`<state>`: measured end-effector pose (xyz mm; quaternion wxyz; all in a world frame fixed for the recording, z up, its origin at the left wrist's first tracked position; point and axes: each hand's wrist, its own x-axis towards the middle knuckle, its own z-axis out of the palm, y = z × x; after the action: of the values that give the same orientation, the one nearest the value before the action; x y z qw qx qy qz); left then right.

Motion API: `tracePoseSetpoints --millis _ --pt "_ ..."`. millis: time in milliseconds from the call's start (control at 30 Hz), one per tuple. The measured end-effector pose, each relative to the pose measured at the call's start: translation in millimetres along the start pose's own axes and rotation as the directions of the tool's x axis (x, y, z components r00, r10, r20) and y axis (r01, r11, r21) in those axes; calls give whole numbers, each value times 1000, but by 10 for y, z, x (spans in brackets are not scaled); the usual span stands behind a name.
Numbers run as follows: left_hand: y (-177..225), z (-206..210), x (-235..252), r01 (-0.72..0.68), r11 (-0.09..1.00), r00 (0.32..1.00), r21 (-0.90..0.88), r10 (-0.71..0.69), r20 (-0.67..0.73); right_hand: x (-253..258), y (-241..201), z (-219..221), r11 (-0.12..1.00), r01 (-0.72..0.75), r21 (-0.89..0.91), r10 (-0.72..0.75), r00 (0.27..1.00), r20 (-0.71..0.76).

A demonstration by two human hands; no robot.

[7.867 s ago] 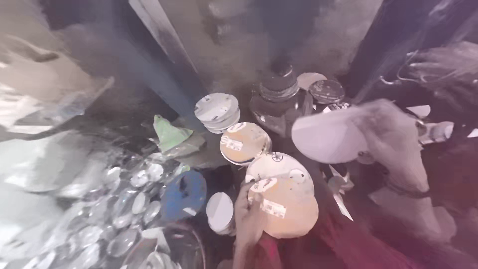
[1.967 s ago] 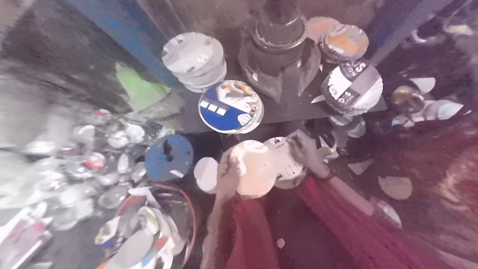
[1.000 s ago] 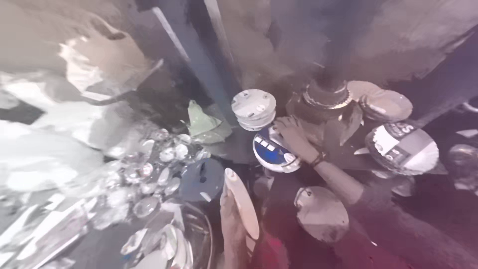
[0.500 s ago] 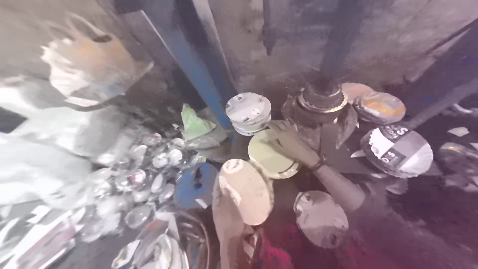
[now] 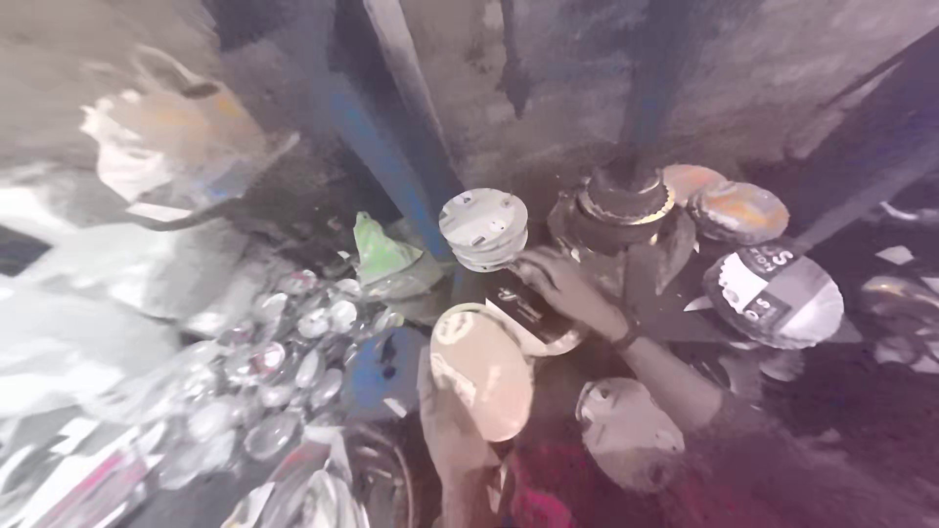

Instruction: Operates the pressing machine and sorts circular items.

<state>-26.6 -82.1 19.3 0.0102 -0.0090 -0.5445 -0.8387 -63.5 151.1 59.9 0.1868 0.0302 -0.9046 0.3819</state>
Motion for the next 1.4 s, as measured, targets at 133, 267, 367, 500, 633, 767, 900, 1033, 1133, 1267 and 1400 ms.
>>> tracePoseSetpoints --millis 133,267,367,500,633,767,900,1033,1133,1267,1400 --pt "84 -233 -52 32 996 990 -87 -44 -135 138 270 58 939 -27 -343 22 1000 -17" --pt "93 -238 -50 55 962 994 -267 -77 -72 28 21 -160 998 24 59 -7 961 -278" --pt "71 18 -62 18 997 997 -81 -24 -79 -61 -23 -158 935 124 333 -27 959 -283" --pt "-13 426 -98 -131 986 987 101 140 -83 -337 -362 -170 902 -104 418 53 990 130" --pt "-85 566 -143 -262 959 963 109 267 -33 -571 -448 -130 942 43 333 -34 999 -33" --pt "-172 574 -223 -324 946 945 -21 325 49 -683 -384 -102 898 242 367 -150 953 -262" --pt "-198 595 -283 -323 940 945 113 313 96 -882 -432 -264 983 41 178 -12 987 -158" --pt "-248 581 -522 -170 948 905 270 41 424 -1320 -291 -948 977 -153 148 122 973 198" --pt "-467 530 -708 36 939 677 343 -276 682 -1867 -2 -1622 968 -236 91 238 971 -19" --pt "-805 544 -770 106 920 464 379 -382 799 -2360 453 -2549 716 -679 -159 398 585 -707" --pt "-746 700 -775 175 905 472 389 -424 773 -2380 1238 -3490 404 -909 -100 305 237 -923"
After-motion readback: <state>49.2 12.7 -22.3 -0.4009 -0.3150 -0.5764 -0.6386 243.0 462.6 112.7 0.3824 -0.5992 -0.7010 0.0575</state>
